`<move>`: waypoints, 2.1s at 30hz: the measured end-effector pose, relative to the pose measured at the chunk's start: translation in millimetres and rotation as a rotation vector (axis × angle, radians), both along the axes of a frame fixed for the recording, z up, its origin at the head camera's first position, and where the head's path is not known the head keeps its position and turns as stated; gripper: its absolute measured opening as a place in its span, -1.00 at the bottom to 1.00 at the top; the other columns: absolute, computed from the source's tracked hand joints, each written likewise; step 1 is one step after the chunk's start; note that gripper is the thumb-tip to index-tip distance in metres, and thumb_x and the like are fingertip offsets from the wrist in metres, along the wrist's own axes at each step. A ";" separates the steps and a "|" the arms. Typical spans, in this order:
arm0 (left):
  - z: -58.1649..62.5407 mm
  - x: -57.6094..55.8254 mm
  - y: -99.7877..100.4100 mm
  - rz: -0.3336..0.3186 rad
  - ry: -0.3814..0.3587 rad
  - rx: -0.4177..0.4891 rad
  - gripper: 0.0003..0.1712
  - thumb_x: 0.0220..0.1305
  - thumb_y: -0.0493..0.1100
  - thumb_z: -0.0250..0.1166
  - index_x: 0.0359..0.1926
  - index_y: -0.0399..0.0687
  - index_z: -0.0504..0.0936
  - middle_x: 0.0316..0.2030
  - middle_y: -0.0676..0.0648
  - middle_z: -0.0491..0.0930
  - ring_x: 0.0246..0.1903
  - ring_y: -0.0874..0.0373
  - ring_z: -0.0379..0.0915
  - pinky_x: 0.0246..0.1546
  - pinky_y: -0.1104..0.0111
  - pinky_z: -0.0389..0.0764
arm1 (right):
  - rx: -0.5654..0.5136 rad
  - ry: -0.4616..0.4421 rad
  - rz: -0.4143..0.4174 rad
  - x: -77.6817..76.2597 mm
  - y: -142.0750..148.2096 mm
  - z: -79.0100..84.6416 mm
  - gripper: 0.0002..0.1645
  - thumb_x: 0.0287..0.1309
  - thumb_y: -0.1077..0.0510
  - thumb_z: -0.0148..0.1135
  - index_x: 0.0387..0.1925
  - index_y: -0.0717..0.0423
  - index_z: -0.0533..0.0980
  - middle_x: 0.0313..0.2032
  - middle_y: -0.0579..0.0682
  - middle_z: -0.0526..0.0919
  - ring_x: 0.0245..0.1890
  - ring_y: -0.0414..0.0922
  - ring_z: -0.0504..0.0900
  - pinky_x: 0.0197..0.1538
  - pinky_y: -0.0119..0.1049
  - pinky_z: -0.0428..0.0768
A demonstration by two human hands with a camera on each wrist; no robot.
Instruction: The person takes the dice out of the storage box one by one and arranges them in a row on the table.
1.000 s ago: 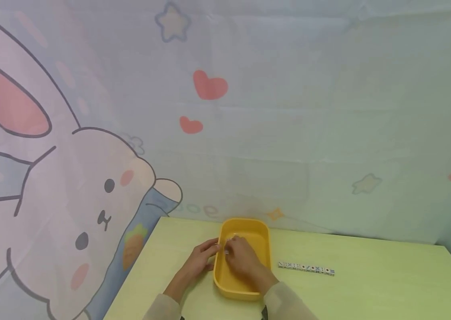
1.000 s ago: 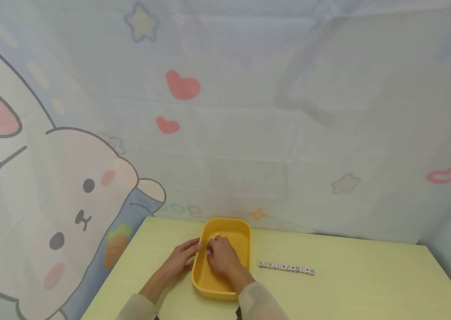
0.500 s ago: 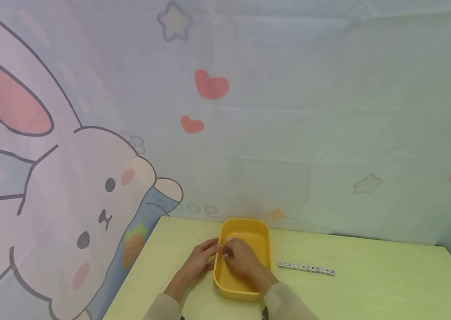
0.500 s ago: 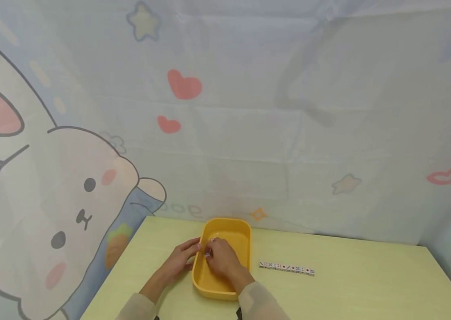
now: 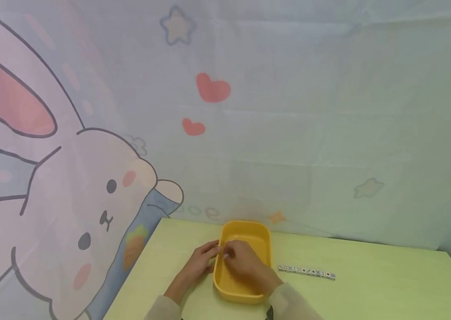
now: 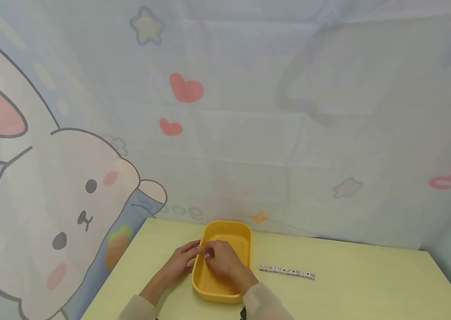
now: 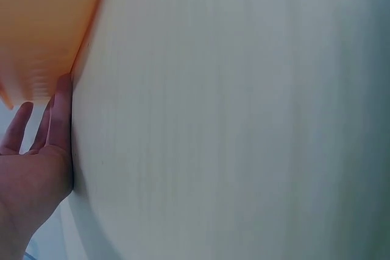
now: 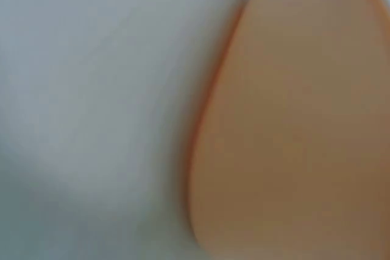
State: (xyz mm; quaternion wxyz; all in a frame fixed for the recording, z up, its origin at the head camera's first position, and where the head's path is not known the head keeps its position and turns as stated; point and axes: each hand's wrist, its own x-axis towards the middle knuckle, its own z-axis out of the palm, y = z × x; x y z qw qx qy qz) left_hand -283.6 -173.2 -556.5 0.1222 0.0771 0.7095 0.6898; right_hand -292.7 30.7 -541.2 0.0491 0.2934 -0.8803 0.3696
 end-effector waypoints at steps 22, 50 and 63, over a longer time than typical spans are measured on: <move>5.1 -9.6 -2.1 0.039 -0.029 -0.039 -0.28 0.61 0.08 0.19 0.55 -0.27 0.34 0.46 -0.38 0.38 0.37 -0.24 0.44 0.00 0.16 0.77 | -0.027 0.053 0.099 4.4 108.3 51.4 -0.95 0.35 0.27 0.41 -0.23 0.09 0.66 -0.28 -0.16 0.68 -0.24 -0.22 0.61 -0.14 -0.30 0.69; 3.5 -12.0 0.0 0.017 -0.019 -0.024 -0.29 0.64 0.07 0.16 0.58 -0.23 0.32 0.51 -0.35 0.33 0.46 -0.30 0.30 0.04 0.14 0.75 | -0.035 0.133 -0.070 34.9 225.8 49.6 -0.89 0.34 0.25 0.45 -0.14 0.07 0.69 -0.22 -0.18 0.73 -0.24 -0.28 0.66 -0.17 -0.32 0.72; 2.8 -9.8 -4.2 0.001 -0.030 -0.012 -0.28 0.63 0.06 0.18 0.58 -0.26 0.30 0.49 -0.38 0.33 0.38 -0.26 0.42 0.03 0.13 0.76 | 0.042 0.117 -0.144 49.9 275.7 13.3 -0.86 0.24 0.31 0.50 -0.21 0.11 0.68 -0.30 -0.13 0.72 -0.30 -0.34 0.62 -0.26 -0.37 0.70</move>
